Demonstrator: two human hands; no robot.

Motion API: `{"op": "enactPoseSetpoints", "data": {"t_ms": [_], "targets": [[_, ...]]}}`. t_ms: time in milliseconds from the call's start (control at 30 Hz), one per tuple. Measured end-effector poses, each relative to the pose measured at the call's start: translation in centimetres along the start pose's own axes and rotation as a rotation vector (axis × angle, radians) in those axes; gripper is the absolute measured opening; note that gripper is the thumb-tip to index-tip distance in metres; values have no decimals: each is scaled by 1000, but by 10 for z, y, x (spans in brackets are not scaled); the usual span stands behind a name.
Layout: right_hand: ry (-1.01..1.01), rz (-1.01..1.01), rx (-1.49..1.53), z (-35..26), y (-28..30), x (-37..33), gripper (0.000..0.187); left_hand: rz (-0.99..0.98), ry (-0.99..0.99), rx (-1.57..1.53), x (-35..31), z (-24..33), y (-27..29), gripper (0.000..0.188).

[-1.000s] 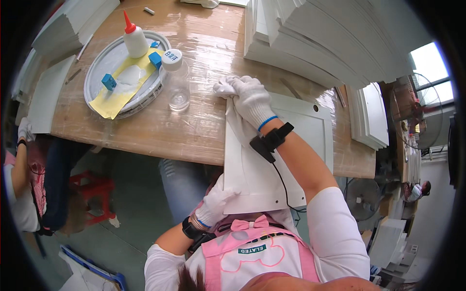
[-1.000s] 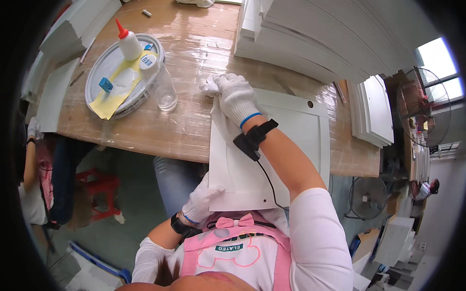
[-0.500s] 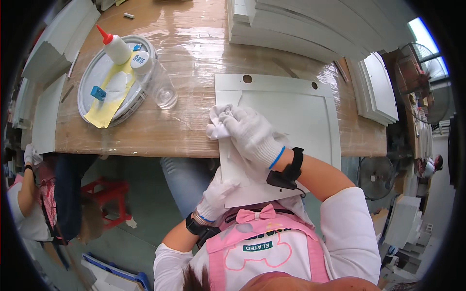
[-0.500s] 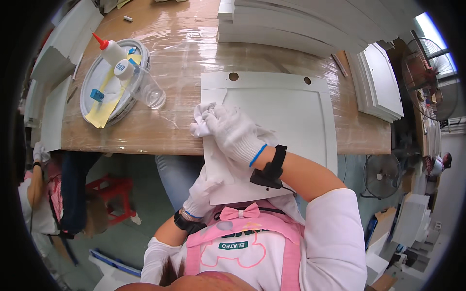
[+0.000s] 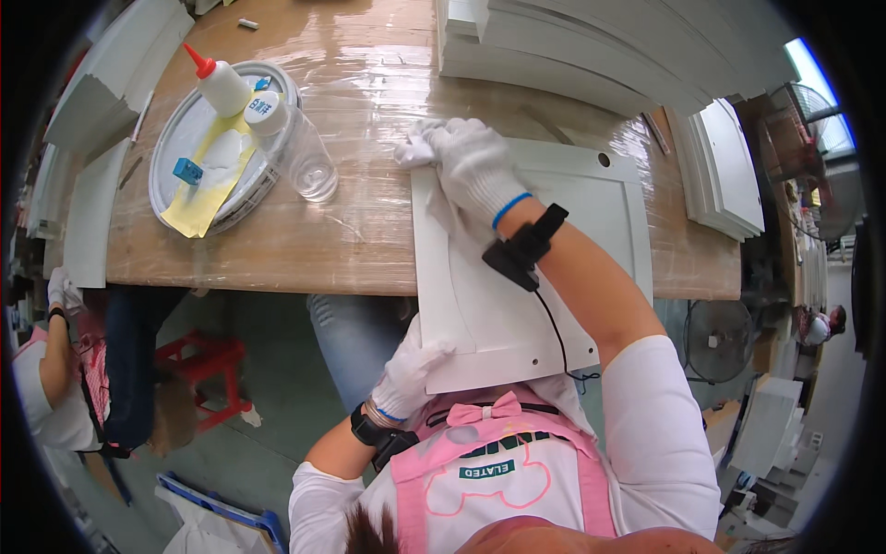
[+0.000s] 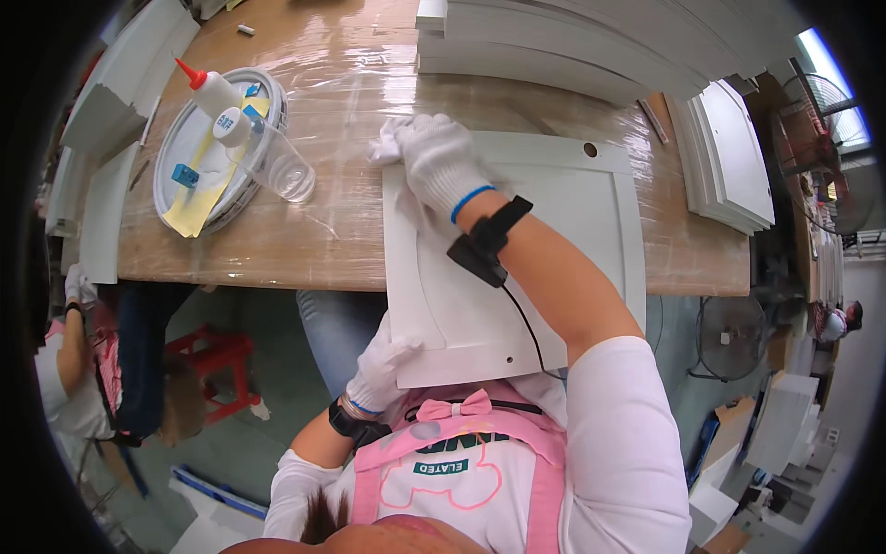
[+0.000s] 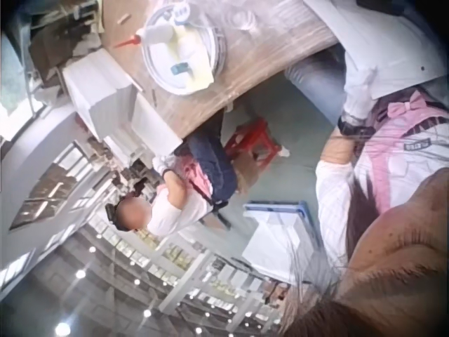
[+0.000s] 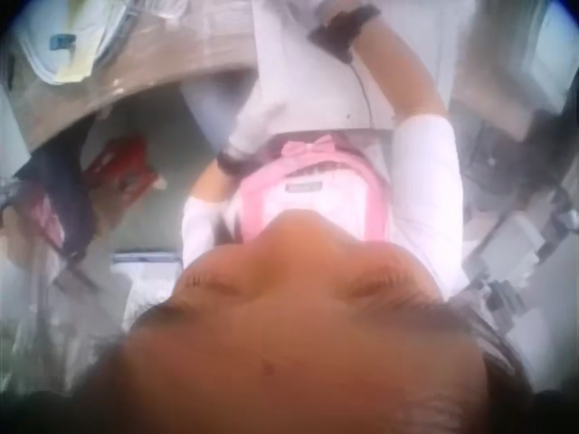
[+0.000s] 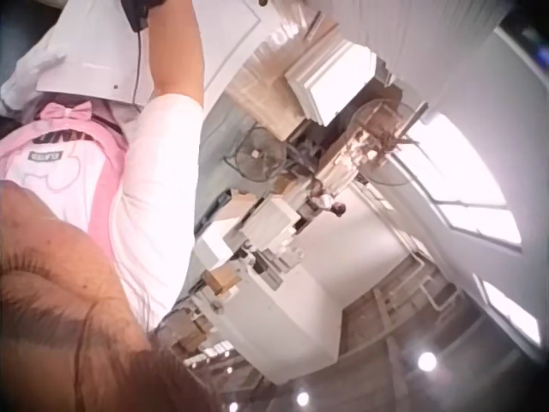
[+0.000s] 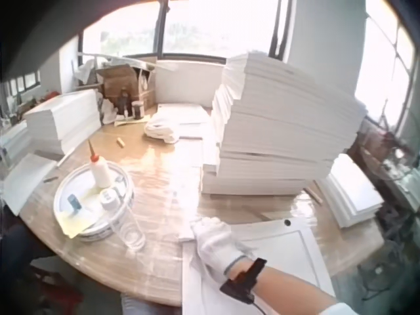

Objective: Finishing and cleaning white cabinet doors using a scraper and a cleaning cloth.

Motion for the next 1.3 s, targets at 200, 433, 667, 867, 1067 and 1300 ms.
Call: {"op": "enactPoseSetpoints", "data": {"t_ms": [200,433,667,867,1067,1300], "targets": [[109,-141,-1701,-23,-58,-48,30,-140,-203,563,-1,2,16,57],[-95,-104,-130,6,-30,7,20,-48,-62,107,-2,5,0,55],[16,13,-252,-21,-39,11,19,-18,54,-92,-1,2,-3,57],[345,-168,-1744,-22,-58,-24,18,-143,-208,510,0,0,21,57],[295,73,-1086,-37,-35,29,25,8,14,-120,1,-2,2,63],[246,335,-1777,-80,77,-29,43,46,-43,-204,1,-5,-5,62]]}}
Point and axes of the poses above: each hand's wrist, its own x-axis towards the middle knuckle, its own y-axis out of the back of the hand, z = x × y, the point moved 4 cm from there along x, towards the middle knuckle, and after that the axes turned 14 degrees about -x, right-handed, at the moved point
